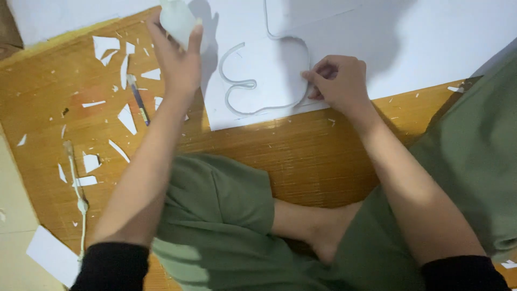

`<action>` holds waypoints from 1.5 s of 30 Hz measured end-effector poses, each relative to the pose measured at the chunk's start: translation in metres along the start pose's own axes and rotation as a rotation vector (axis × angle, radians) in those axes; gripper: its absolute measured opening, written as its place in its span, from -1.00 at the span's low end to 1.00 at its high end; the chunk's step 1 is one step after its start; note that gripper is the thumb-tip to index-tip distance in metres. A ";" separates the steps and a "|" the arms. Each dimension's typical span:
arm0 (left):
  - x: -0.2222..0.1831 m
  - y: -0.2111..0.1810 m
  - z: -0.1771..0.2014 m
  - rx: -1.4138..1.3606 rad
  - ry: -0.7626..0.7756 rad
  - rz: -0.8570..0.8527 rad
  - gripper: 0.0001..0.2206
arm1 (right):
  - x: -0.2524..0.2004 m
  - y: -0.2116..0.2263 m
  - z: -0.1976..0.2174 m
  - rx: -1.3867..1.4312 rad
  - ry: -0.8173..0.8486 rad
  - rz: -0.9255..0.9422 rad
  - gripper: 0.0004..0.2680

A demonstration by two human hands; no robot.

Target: The person attaches a flexible LED strip to a white board using glue, following a pre-drawn pattern.

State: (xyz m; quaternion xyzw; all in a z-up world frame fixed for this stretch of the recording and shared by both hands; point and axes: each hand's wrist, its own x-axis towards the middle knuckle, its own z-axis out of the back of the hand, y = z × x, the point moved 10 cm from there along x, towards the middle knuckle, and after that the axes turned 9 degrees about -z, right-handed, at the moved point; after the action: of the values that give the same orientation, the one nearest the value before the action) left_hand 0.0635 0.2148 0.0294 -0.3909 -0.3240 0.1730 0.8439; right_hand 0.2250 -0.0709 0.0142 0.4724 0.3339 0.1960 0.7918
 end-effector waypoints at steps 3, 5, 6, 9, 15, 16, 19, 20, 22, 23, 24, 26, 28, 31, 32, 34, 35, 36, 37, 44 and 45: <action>0.009 0.037 -0.007 -0.079 -0.149 0.040 -0.45 | 0.005 -0.006 -0.001 -0.037 0.000 -0.029 -0.94; 0.007 0.042 -0.013 -0.090 -0.203 0.103 -0.44 | 0.006 -0.009 -0.001 -0.070 -0.003 -0.031 -0.95; 0.004 0.035 -0.017 -0.081 -0.195 0.117 -0.43 | 0.004 -0.007 0.000 -0.055 -0.011 -0.008 -0.94; -0.002 0.025 -0.021 0.006 -0.168 0.186 -0.34 | 0.002 -0.009 0.003 0.019 -0.016 -0.035 -0.93; -0.059 -0.069 -0.030 0.255 -0.129 0.139 -0.17 | 0.003 -0.014 -0.001 -0.030 0.027 -0.062 -0.85; -0.074 -0.107 -0.040 0.180 -0.135 -0.062 -0.40 | 0.002 -0.017 -0.005 -0.074 0.057 -0.058 -0.77; -0.112 -0.136 -0.096 0.297 0.211 -0.139 -0.84 | 0.004 -0.022 -0.006 -0.072 0.039 -0.029 -0.81; -0.112 -0.145 -0.102 0.284 0.216 -0.146 -0.84 | 0.003 -0.020 -0.004 -0.075 0.025 -0.035 -0.81; -0.111 -0.161 -0.113 0.342 0.259 -0.161 -0.87 | 0.002 -0.014 0.000 0.100 -0.002 -0.036 -0.83; -0.111 -0.160 -0.117 0.338 0.262 -0.163 -0.87 | 0.001 -0.017 0.001 0.100 -0.007 -0.039 -0.83; -0.108 -0.158 -0.112 0.313 0.199 -0.148 -0.90 | 0.003 -0.017 0.000 0.075 -0.008 -0.027 -0.84; -0.108 -0.147 -0.108 0.292 0.135 -0.132 -0.92 | 0.004 -0.016 -0.002 0.051 -0.005 -0.014 -0.85; -0.111 -0.125 -0.099 0.349 0.039 -0.055 -0.87 | 0.003 -0.014 0.000 0.078 -0.019 0.015 -0.86; -0.102 -0.140 -0.080 0.311 -0.032 0.015 -0.74 | 0.002 -0.013 0.000 0.095 -0.008 -0.046 -0.86; -0.101 -0.139 -0.079 0.311 -0.033 0.020 -0.74 | 0.003 -0.016 0.000 0.092 -0.004 -0.048 -0.86; -0.102 -0.126 -0.085 0.373 0.059 0.132 -0.67 | 0.003 -0.010 0.001 0.026 -0.016 0.062 -0.87; -0.100 -0.128 -0.084 0.372 0.056 0.136 -0.67 | 0.003 -0.010 0.004 0.023 -0.013 0.062 -0.87; -0.100 -0.123 -0.085 0.370 0.097 0.213 -0.59 | 0.004 -0.013 0.001 0.007 0.051 0.028 -0.88; -0.101 -0.118 -0.085 0.366 0.138 0.290 -0.51 | 0.004 -0.016 -0.002 -0.009 0.115 -0.006 -0.86; -0.103 -0.111 -0.086 0.348 0.065 0.166 -0.43 | 0.003 -0.022 -0.008 -0.346 0.111 -0.024 -0.76; -0.104 -0.111 -0.086 0.352 0.068 0.159 -0.42 | 0.002 -0.023 -0.009 -0.419 0.127 -0.054 -0.73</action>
State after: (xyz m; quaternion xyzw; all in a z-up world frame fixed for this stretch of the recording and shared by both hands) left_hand 0.0507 0.0406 0.0301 -0.2674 -0.2284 0.2796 0.8934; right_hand 0.2199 -0.0748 -0.0096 0.2751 0.3474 0.2692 0.8551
